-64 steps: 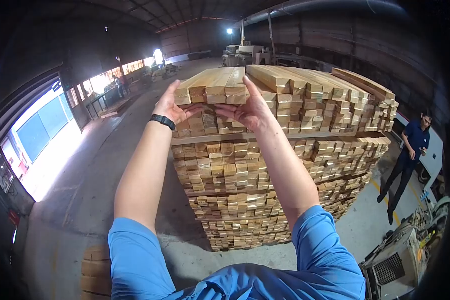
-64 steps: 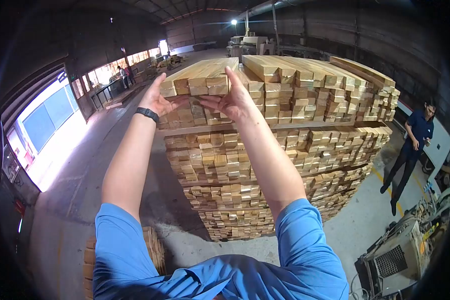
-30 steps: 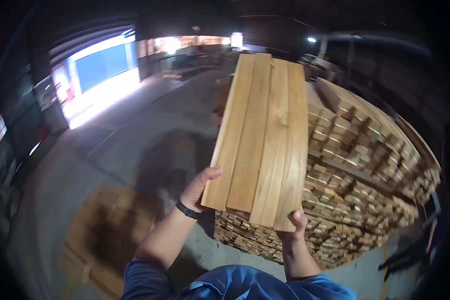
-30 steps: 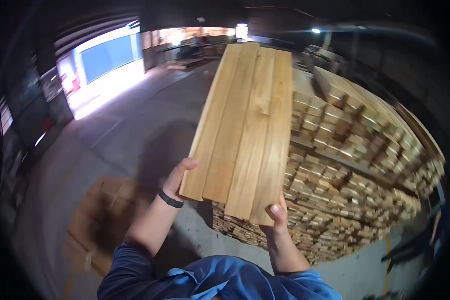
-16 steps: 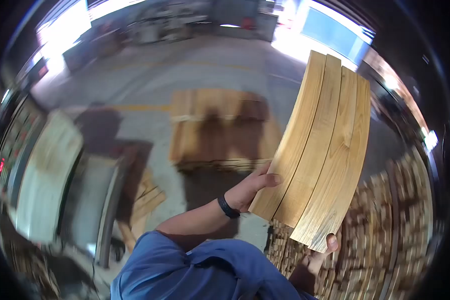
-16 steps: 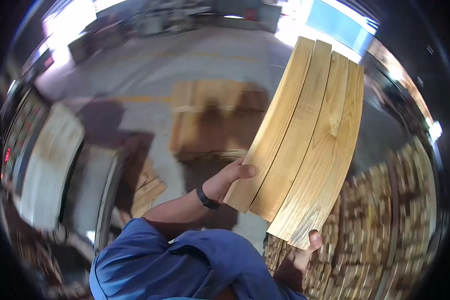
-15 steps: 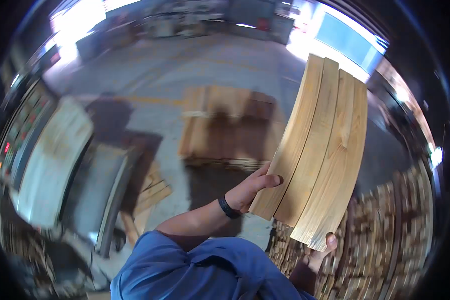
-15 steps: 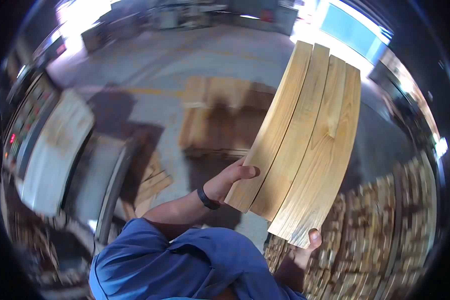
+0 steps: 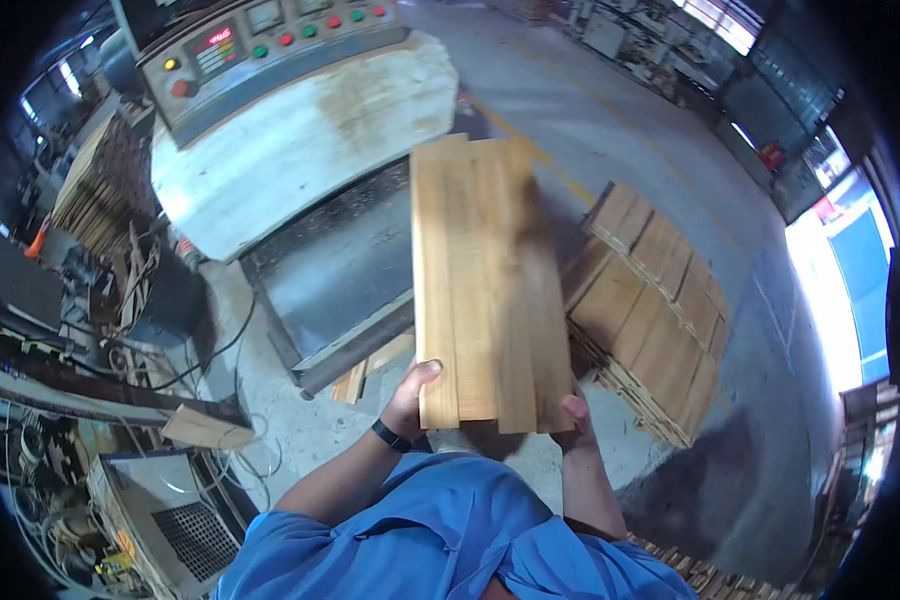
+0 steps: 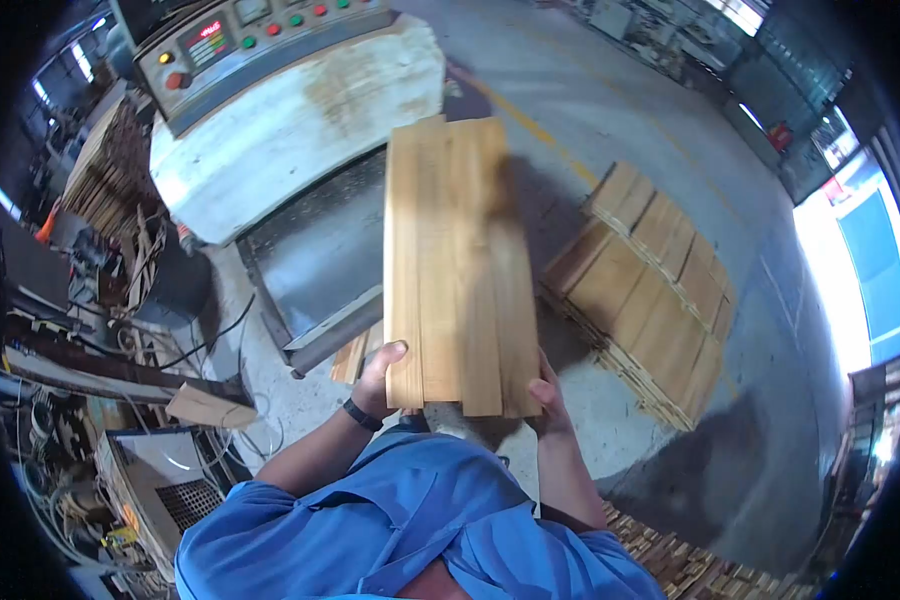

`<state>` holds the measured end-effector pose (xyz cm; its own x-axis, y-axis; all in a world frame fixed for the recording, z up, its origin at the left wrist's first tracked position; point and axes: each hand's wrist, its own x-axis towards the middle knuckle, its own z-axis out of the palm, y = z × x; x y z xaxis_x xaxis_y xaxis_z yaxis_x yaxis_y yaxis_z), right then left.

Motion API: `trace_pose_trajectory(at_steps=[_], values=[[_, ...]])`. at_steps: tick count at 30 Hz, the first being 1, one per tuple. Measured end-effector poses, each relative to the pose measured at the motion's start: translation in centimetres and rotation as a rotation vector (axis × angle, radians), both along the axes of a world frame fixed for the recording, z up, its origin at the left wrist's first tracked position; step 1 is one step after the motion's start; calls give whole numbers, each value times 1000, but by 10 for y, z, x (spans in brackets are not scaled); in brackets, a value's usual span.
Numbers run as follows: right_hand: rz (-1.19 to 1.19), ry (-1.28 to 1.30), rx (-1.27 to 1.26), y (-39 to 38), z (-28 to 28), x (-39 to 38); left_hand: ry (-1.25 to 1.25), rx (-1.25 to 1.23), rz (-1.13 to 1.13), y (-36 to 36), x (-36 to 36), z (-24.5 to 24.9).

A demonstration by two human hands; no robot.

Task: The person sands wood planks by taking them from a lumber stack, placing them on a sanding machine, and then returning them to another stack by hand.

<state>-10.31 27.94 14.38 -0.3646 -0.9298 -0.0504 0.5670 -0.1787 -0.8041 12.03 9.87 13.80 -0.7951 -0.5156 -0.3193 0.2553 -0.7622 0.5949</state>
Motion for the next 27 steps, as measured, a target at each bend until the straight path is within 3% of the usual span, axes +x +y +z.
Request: trace_pose_trajectory(at_steps=[3,6,8,10,13,14,17,20,22,24,27], values=[[191,-7,131,-86,-51,6,-6,93,161,-34,38,-57],[587,-322,415,-156,-144,-9,-170,100,285,-62,65,-133],[457,-222,485,-176,-153,19,-356,49,421,-73,71,-122],[436,-191,500,-193,-148,31,-253,113,428,-89,79,-140],[459,50,541,-218,-135,31,-308,135,479,-89,85,-146],[426,221,578,-229,-133,31,-317,105,511,-89,83,-149],[357,966,682,-255,-195,6,-380,52,612,-90,74,-164],[329,1032,798,-265,-157,-3,-465,48,708,-89,80,-183],[405,750,673,-268,-209,-24,-531,19,797,-87,82,-198],[452,505,600,-273,-215,-37,-571,16,839,-87,82,-203],[504,246,591,-265,-146,-34,-713,-20,887,-83,85,-220]])
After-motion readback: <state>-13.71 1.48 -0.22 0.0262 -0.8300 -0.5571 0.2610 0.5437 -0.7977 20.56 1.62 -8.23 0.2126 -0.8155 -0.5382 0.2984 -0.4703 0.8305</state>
